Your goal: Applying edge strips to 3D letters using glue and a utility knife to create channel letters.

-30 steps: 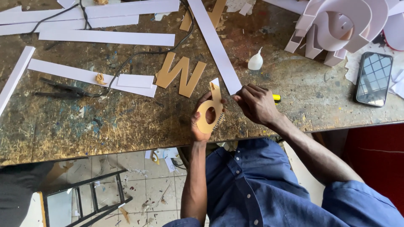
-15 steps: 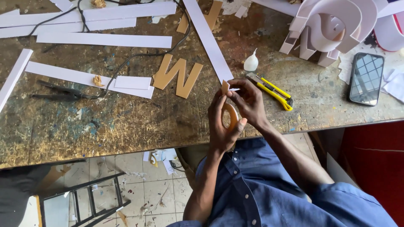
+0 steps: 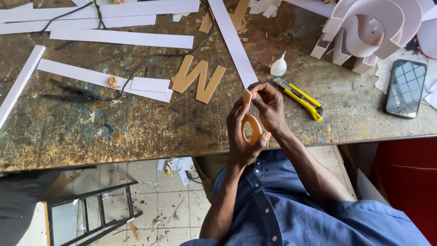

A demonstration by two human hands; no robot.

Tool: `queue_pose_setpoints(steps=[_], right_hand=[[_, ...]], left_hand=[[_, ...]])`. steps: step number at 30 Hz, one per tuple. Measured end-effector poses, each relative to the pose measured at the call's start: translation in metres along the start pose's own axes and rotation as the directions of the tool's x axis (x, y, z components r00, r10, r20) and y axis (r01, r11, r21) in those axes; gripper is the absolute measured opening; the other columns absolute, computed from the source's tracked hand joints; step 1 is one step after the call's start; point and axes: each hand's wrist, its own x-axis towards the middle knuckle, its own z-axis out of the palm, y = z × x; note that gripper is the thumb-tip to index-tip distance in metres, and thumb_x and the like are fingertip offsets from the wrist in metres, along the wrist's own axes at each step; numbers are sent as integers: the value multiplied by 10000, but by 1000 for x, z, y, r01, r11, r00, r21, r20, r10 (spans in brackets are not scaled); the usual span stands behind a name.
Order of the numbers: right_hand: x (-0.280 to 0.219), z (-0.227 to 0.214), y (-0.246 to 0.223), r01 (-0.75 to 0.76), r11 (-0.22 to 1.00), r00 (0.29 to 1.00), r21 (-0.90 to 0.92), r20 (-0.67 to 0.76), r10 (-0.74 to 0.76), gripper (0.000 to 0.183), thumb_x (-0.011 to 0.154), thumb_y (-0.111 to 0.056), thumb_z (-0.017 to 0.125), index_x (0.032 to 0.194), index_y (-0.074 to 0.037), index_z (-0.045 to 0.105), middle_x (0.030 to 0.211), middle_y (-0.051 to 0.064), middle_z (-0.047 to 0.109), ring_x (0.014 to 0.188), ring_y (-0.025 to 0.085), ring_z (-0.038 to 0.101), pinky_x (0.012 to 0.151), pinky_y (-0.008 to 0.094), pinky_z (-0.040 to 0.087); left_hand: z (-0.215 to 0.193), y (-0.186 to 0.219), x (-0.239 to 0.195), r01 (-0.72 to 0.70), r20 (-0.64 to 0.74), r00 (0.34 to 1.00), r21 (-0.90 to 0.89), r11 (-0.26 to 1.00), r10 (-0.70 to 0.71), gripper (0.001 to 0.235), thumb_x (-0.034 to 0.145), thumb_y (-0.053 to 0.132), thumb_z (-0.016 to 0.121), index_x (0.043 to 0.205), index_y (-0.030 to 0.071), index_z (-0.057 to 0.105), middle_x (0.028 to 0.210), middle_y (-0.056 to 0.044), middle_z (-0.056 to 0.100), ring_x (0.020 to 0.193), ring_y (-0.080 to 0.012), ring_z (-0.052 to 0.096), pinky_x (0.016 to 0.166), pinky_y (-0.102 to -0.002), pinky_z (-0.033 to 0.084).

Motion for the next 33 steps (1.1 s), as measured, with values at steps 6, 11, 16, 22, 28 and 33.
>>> queue_pose_setpoints(steps=[6,11,16,22,28,33], right_hand=[[3,-7,-5,69,986,985,-152,166,-44,89,1156,-36,671,1148,48,701,1059,159,673,993,231,694,891,370,600],[0,3,-22,156,962,924,-226,377,-61,61,1129,-4,662,1107,28,709,1003,135,637,1005,268,668,944,424,558],[-6,45,-78,138,974,914,-178,401,-57,64,1126,13,637,1098,3,694,1015,127,631,1047,284,672,988,469,567],[-16,44,-77,133,977,908,-168,416,-52,79,1142,23,598,1102,-8,659,1013,112,600,1061,292,683,1026,522,560],[-28,41,-61,55,983,930,-175,367,14,70,1144,12,585,1142,-25,644,1037,90,607,1031,233,658,975,450,542],[-41,29,-27,-15,995,956,-94,290,41,61,1182,-41,543,1161,-25,598,1052,105,626,935,210,705,886,391,589]], left_hand=[[-18,-9,8,222,100,975,-419,881,-198,976,898,622,856,1616,27,567,1698,-258,535,1486,-375,586,1130,-512,477],[-35,-57,9,301,106,925,-790,534,-364,924,947,589,777,1576,-44,537,1476,-290,686,1349,-376,688,997,-452,570],[-49,-76,19,261,118,935,-867,425,-334,825,966,511,768,1541,-48,572,1440,-297,737,1344,-440,718,1025,-512,610],[-58,-79,28,251,112,948,-839,483,-298,912,904,519,817,1563,-64,577,1467,-313,728,1359,-449,723,1095,-618,603],[-67,-121,32,170,-3,957,-805,568,-291,930,916,541,793,1598,-53,577,1535,-340,669,1378,-496,696,1064,-583,645],[-72,-128,39,93,-98,968,-713,695,-230,932,917,564,846,1612,-13,616,1641,-269,631,1420,-449,686,1088,-545,649]])
